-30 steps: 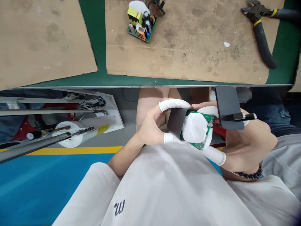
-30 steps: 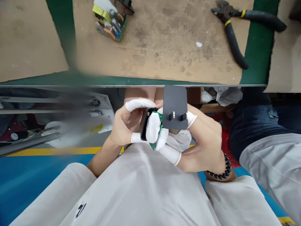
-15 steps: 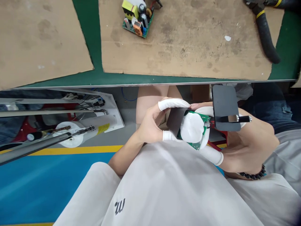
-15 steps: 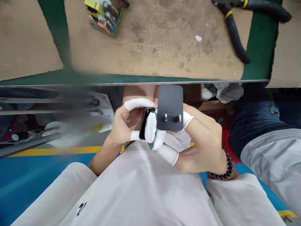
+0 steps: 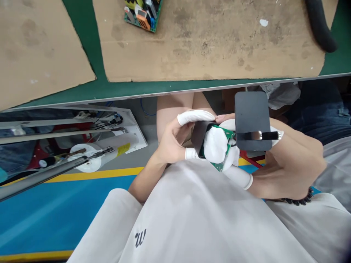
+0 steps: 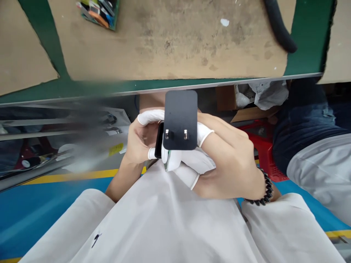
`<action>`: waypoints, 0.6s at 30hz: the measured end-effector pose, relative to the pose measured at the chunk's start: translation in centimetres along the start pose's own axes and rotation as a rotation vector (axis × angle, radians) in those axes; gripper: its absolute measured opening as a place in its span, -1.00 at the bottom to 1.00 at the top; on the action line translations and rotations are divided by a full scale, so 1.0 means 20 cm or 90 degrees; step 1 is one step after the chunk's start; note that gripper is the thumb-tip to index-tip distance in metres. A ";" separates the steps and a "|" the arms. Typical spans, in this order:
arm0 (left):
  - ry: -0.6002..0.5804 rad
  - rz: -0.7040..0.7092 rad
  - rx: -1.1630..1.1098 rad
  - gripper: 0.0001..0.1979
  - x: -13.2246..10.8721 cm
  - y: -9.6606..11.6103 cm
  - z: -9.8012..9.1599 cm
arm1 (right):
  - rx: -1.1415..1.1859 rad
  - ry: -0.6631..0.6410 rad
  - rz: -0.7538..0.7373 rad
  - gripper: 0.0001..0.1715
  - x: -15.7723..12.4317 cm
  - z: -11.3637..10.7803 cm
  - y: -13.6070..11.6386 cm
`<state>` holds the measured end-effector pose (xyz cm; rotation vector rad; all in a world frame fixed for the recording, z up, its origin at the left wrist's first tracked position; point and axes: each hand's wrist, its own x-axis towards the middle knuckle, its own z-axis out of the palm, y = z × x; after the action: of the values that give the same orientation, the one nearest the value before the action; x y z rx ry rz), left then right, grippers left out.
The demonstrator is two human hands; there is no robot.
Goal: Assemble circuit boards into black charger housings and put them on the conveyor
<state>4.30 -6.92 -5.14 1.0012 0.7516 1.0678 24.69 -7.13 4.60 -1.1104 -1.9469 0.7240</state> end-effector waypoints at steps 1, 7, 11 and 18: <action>0.001 -0.002 0.000 -0.08 0.00 0.00 0.00 | -0.003 0.001 0.003 -0.55 0.00 0.00 0.00; 0.001 0.033 0.002 -0.08 -0.01 0.00 0.00 | -0.025 -0.006 -0.009 -0.68 0.00 0.00 -0.01; 0.013 0.000 0.021 -0.08 -0.01 -0.02 0.00 | -0.050 -0.011 -0.005 -0.54 -0.01 -0.01 0.01; 0.023 0.020 0.032 -0.15 -0.01 -0.02 0.00 | -0.054 0.001 -0.014 -0.35 -0.01 -0.01 0.02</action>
<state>4.35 -7.11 -5.54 1.0413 0.7977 1.1009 25.11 -7.21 4.36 -1.1385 -2.0020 0.6336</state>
